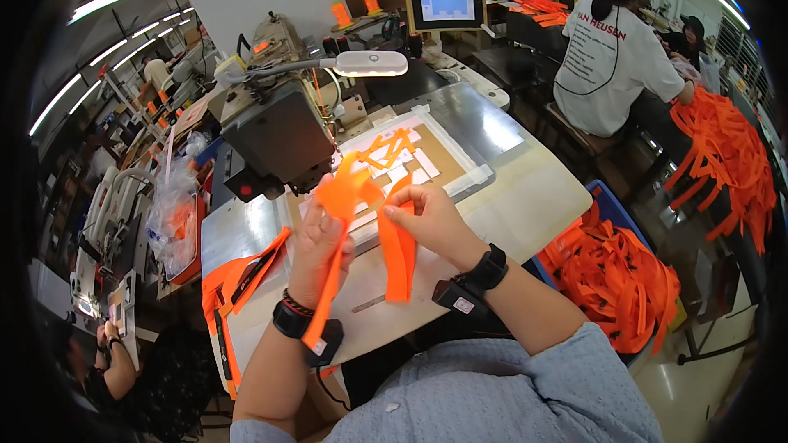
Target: Position and sew orange textile straps using an automated industrial sewing machine.
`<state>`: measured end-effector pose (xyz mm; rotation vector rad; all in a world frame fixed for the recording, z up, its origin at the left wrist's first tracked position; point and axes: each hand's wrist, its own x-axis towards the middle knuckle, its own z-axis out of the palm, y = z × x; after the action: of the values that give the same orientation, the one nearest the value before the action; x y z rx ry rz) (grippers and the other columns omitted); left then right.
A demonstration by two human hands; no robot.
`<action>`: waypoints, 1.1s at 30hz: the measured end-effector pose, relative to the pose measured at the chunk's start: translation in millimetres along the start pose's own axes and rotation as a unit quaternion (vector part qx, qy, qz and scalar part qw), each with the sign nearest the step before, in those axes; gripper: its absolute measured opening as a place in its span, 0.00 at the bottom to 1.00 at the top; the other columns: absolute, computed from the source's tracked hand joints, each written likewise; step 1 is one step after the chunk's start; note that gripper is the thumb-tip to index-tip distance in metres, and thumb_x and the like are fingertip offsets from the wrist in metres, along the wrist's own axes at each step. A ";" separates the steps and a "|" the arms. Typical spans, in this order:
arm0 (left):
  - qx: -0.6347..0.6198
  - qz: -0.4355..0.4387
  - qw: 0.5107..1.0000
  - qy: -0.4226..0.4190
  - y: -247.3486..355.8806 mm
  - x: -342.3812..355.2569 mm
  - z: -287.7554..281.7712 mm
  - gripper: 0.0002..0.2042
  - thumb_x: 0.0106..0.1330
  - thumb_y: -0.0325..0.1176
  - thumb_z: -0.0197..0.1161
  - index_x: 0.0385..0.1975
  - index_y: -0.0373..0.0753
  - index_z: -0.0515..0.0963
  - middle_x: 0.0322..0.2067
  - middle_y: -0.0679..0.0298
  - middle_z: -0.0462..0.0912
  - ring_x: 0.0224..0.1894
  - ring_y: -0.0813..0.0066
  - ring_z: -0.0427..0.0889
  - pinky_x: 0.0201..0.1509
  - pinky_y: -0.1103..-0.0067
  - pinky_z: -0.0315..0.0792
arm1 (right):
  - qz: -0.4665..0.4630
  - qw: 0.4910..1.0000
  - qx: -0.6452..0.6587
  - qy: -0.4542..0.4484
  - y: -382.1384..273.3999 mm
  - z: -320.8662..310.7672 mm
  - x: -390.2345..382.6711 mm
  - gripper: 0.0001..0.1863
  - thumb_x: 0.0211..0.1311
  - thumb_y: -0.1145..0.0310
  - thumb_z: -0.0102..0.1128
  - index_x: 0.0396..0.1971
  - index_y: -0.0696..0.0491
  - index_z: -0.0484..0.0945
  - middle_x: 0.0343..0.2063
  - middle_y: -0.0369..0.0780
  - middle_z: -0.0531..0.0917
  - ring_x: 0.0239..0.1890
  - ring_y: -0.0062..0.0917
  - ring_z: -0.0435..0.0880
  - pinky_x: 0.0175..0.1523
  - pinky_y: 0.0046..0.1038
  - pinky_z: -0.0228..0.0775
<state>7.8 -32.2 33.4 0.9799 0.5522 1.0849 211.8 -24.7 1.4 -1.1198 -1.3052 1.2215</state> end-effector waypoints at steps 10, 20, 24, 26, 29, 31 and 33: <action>0.108 -0.074 0.991 0.002 -28.4 7.6 -6.0 0.32 0.71 0.28 0.60 0.72 0.35 0.52 0.51 0.54 0.81 0.40 0.74 0.86 0.44 0.81 0.81 | -0.020 0.987 0.135 -0.084 3.2 5.9 0.5 0.08 0.67 0.71 0.61 0.42 0.59 0.78 0.34 0.35 0.85 0.35 0.13 0.83 0.41 0.18 0.77; 0.188 -0.014 0.978 0.094 -36.1 8.9 -12.9 0.14 0.69 0.29 0.63 0.50 0.30 0.73 0.40 0.58 0.86 0.36 0.79 0.85 0.38 0.83 0.79 | -0.056 0.997 0.004 -0.059 9.6 4.9 2.0 0.14 0.62 0.66 0.68 0.42 0.61 0.81 0.25 0.33 0.82 0.25 0.11 0.78 0.32 0.16 0.71; 0.173 0.030 0.983 0.061 -36.4 17.5 -15.3 0.14 0.69 0.29 0.63 0.51 0.34 0.73 0.38 0.59 0.85 0.35 0.77 0.84 0.39 0.81 0.79 | -0.083 0.990 -0.115 -0.017 5.9 -21.5 -3.5 0.18 0.63 0.73 0.65 0.52 0.60 0.78 0.32 0.32 0.83 0.31 0.10 0.79 0.38 0.15 0.74; 0.155 0.057 0.983 0.079 -31.4 11.9 -22.6 0.13 0.70 0.28 0.61 0.52 0.35 0.72 0.37 0.65 0.84 0.38 0.79 0.83 0.41 0.82 0.78 | -0.085 0.995 -0.047 0.028 -22.5 -34.4 -29.4 0.21 0.64 0.74 0.63 0.56 0.59 0.76 0.30 0.31 0.80 0.29 0.11 0.77 0.35 0.16 0.72; 0.216 0.006 0.973 0.081 -24.3 5.5 -20.5 0.11 0.71 0.28 0.59 0.51 0.34 0.74 0.42 0.62 0.84 0.40 0.81 0.82 0.44 0.84 0.75 | -0.213 0.958 -0.083 0.173 -23.4 -112.0 -55.8 0.28 0.66 0.77 0.58 0.66 0.57 0.66 0.31 0.31 0.80 0.33 0.13 0.78 0.40 0.17 0.73; 0.179 0.038 0.982 0.055 -26.8 3.1 -7.5 0.12 0.71 0.28 0.60 0.50 0.33 0.75 0.42 0.63 0.84 0.40 0.79 0.83 0.46 0.82 0.76 | -0.159 0.947 -0.020 0.279 -27.1 -162.0 -95.3 0.31 0.66 0.75 0.58 0.69 0.55 0.61 0.40 0.39 0.82 0.37 0.20 0.82 0.45 0.21 0.75; 0.198 0.050 0.978 0.042 -30.1 6.2 -8.2 0.12 0.70 0.28 0.60 0.51 0.32 0.74 0.42 0.63 0.84 0.41 0.78 0.83 0.49 0.79 0.77 | -0.146 0.916 -0.005 0.373 16.4 -220.2 -121.3 0.36 0.66 0.77 0.57 0.72 0.54 0.53 0.40 0.40 0.83 0.37 0.21 0.83 0.43 0.23 0.77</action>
<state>18.1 -27.3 3.7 1.3233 0.8151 1.1336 441.6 -125.2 -21.7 -1.1805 -0.8355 0.4740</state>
